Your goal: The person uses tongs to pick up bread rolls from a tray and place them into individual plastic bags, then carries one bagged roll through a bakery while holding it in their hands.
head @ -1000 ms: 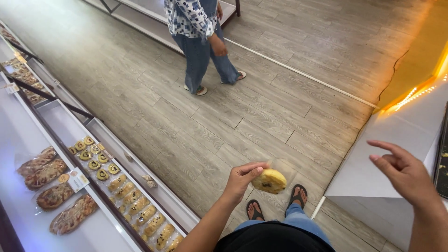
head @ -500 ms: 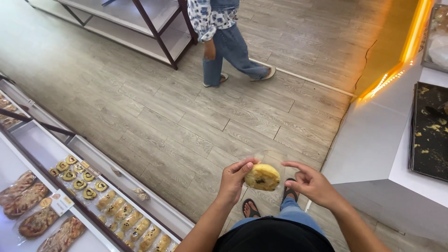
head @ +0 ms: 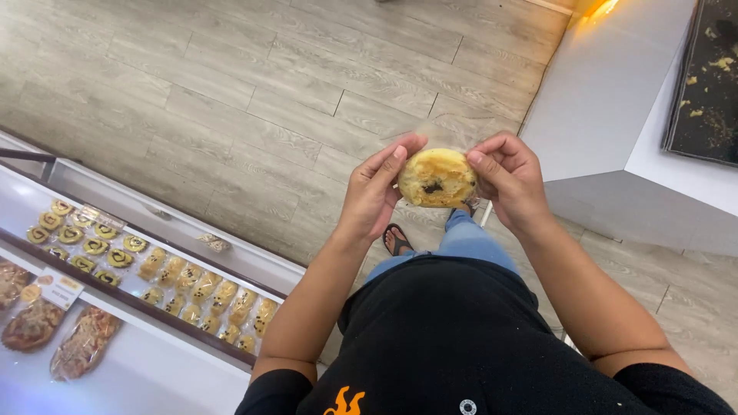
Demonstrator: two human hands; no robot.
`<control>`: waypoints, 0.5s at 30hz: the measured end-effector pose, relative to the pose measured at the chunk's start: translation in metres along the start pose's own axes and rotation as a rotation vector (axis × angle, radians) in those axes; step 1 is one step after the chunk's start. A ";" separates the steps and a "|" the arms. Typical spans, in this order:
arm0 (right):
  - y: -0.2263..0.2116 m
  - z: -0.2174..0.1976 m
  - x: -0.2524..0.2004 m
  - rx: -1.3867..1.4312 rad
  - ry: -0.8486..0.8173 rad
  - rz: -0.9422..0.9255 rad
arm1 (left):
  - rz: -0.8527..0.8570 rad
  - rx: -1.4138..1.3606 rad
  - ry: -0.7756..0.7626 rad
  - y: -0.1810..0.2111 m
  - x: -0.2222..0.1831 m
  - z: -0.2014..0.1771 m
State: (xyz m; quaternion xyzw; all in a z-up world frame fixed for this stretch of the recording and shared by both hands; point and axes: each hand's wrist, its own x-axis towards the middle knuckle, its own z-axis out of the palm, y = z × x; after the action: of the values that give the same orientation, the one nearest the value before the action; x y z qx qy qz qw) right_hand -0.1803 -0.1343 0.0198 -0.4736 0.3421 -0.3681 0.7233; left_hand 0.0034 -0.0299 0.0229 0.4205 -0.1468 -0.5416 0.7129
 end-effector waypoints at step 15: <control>-0.039 -0.066 0.078 -0.907 -0.014 -0.588 | 0.399 0.718 0.026 -0.080 0.094 0.073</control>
State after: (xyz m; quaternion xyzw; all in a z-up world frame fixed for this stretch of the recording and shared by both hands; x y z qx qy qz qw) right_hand -0.2060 -0.2404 0.0236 -0.8166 0.3147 -0.3673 0.3151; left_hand -0.0622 -0.1507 -0.0167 0.6128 -0.3960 -0.3018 0.6137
